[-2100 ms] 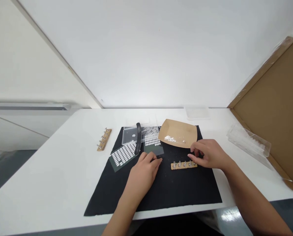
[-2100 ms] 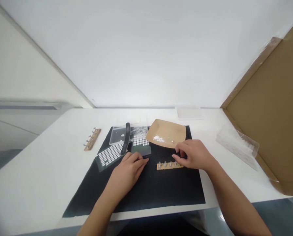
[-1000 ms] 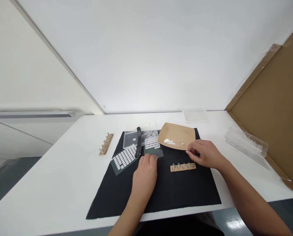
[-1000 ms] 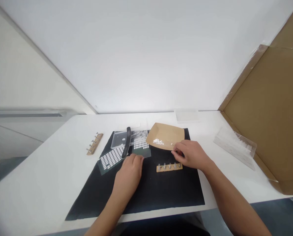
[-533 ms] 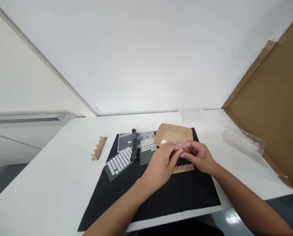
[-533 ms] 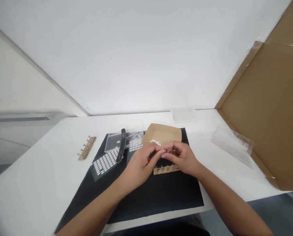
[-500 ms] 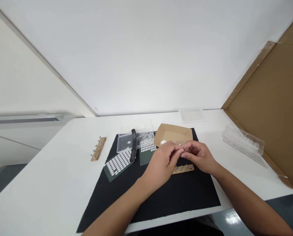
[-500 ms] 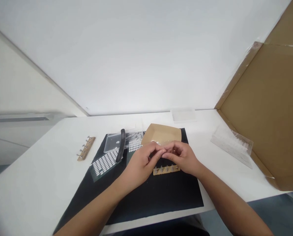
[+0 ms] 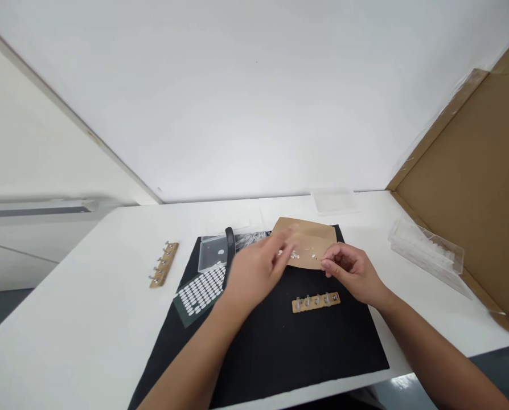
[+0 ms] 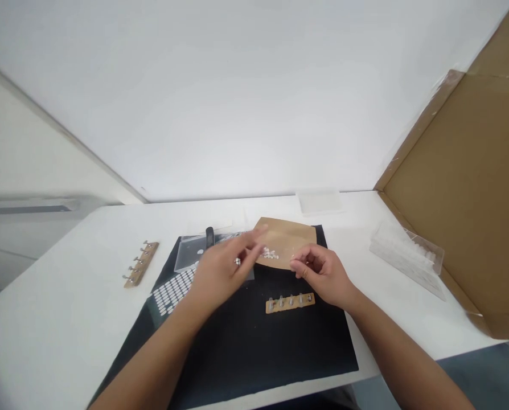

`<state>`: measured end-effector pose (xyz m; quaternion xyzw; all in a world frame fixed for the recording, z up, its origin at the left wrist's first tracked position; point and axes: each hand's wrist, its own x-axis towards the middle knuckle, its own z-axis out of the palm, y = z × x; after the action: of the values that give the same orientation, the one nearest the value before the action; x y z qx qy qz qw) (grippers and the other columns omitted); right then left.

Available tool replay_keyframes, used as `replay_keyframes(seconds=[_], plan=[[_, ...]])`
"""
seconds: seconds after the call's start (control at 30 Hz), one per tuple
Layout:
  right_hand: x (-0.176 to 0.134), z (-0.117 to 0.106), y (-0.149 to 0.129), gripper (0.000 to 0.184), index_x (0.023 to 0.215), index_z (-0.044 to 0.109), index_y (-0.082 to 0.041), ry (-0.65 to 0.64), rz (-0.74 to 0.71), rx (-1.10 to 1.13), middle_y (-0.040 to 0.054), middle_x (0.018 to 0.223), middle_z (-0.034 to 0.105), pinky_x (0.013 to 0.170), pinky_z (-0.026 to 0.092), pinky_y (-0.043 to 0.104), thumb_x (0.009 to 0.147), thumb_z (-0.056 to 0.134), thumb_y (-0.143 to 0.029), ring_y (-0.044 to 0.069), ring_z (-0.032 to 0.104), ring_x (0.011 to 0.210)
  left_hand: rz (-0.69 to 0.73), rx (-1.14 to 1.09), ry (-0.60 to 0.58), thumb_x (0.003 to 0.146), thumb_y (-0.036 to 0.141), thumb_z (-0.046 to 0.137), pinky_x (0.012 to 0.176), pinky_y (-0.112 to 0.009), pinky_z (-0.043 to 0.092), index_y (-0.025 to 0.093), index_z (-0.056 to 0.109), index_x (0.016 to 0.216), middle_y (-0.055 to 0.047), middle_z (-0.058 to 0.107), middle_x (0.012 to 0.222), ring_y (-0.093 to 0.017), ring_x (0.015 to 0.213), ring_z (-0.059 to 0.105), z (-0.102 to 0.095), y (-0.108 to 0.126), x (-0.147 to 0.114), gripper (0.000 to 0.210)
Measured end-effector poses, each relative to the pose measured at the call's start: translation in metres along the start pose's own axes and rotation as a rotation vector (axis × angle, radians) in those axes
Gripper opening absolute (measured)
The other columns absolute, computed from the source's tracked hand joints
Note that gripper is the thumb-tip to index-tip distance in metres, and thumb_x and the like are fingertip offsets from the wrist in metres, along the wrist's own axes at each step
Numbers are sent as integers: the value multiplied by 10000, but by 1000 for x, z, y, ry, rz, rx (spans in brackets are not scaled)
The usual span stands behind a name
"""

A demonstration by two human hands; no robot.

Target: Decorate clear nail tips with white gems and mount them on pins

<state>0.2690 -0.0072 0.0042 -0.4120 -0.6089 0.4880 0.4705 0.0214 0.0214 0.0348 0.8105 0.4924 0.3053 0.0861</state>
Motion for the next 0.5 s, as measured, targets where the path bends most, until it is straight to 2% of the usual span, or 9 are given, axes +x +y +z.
replay_keyframes(seconds=[0.03,0.1,0.17,0.23,0.3,0.37,0.5], plan=[[1,-1,1,215,902,699,-225,22,9,31,1,796,675,672,518,283,957,791,-411,137,637,699,-118,146,4,1079,428,508,677,-304,517,247,658,1411,-48,787,968,-218,779,725,-6,-6,2,406],[2,-4,5,217,893,691,-227,56,30,103,5,806,691,633,491,261,948,807,-401,132,642,704,-373,381,-74,1071,455,472,662,-346,531,187,635,1410,-112,773,1103,-298,889,746,-18,-17,4,462],[3,-7,9,210,900,688,-230,71,58,178,16,838,707,561,431,235,952,806,-396,129,636,708,-621,531,-211,1065,502,430,690,-403,563,102,663,1312,-184,742,1145,-372,978,742,-28,-25,5,526],[3,-8,10,213,902,684,-232,85,82,251,28,877,719,509,367,220,957,802,-401,128,624,711,-758,587,-367,1053,540,416,756,-458,589,78,695,1222,-223,712,1181,-413,1050,729,-33,-30,6,565],[4,-7,10,222,895,684,-232,102,93,310,34,904,721,491,334,217,955,803,-410,126,613,714,-793,584,-507,1040,558,433,815,-487,597,100,726,1165,-233,672,1262,-414,1080,725,-34,-33,5,558],[5,-6,9,232,887,685,-231,115,102,337,32,913,715,491,327,220,956,800,-420,122,604,711,-788,573,-596,1019,568,483,841,-494,601,122,748,1127,-232,616,1353,-399,1069,732,-32,-36,3,530],[6,-6,8,263,870,665,-229,128,109,339,21,907,692,508,325,225,991,755,-445,110,574,699,-750,607,-587,1007,515,552,852,-497,610,123,746,1133,-230,573,1376,-395,1085,724,-27,-39,1,455]])
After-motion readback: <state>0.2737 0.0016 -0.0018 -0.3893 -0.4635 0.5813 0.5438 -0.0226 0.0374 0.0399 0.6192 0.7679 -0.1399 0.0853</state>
